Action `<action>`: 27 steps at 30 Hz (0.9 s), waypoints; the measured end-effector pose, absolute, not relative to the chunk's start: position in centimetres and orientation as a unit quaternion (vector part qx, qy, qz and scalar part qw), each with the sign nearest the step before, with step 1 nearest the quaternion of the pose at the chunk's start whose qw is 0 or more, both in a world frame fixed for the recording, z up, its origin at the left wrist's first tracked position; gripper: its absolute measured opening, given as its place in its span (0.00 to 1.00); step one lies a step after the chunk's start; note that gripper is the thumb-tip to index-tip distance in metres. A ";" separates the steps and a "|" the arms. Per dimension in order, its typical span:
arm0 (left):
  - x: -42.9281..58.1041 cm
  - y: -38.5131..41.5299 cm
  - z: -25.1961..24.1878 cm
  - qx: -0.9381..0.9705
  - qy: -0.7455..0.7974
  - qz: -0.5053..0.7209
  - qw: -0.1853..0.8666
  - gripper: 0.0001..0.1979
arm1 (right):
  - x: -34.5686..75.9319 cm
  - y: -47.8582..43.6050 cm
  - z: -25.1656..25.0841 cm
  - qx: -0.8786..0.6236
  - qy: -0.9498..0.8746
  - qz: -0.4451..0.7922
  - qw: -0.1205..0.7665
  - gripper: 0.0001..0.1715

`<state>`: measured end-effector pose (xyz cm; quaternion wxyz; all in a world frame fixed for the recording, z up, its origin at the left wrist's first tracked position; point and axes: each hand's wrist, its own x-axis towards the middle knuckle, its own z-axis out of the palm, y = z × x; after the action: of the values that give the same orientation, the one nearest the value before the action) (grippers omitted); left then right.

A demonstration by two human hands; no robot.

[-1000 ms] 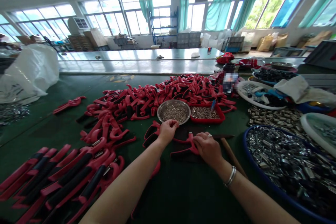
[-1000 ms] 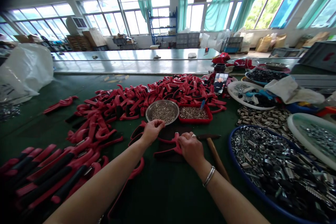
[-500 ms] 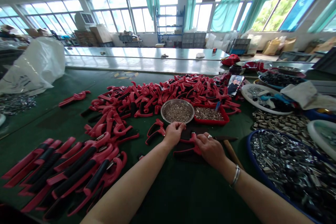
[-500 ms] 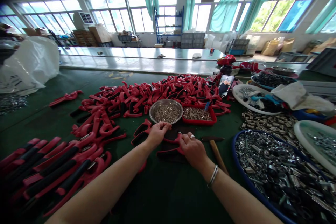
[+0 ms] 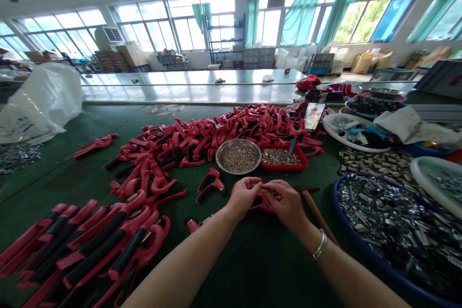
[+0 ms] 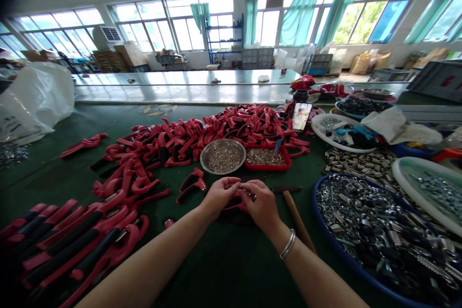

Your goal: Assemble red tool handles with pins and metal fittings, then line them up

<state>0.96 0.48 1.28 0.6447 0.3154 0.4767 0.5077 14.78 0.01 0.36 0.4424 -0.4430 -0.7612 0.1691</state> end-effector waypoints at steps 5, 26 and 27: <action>0.9 -0.1 1.4 0.258 0.492 0.464 0.690 0.18 | 14.5 0.9 0.2 -0.417 -0.754 0.203 0.465 0.07; 1.2 0.1 2.3 0.271 0.477 0.521 0.654 0.22 | 11.9 1.1 0.5 -0.442 -0.507 0.505 0.541 0.17; 1.5 0.0 2.3 0.267 0.469 0.530 0.654 0.22 | 11.6 1.0 0.6 -0.437 -0.470 0.542 0.543 0.19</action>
<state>1.48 0.05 2.27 0.6538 0.2671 0.4689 0.5305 11.57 1.04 0.61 0.5431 -0.4369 -0.4697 0.5418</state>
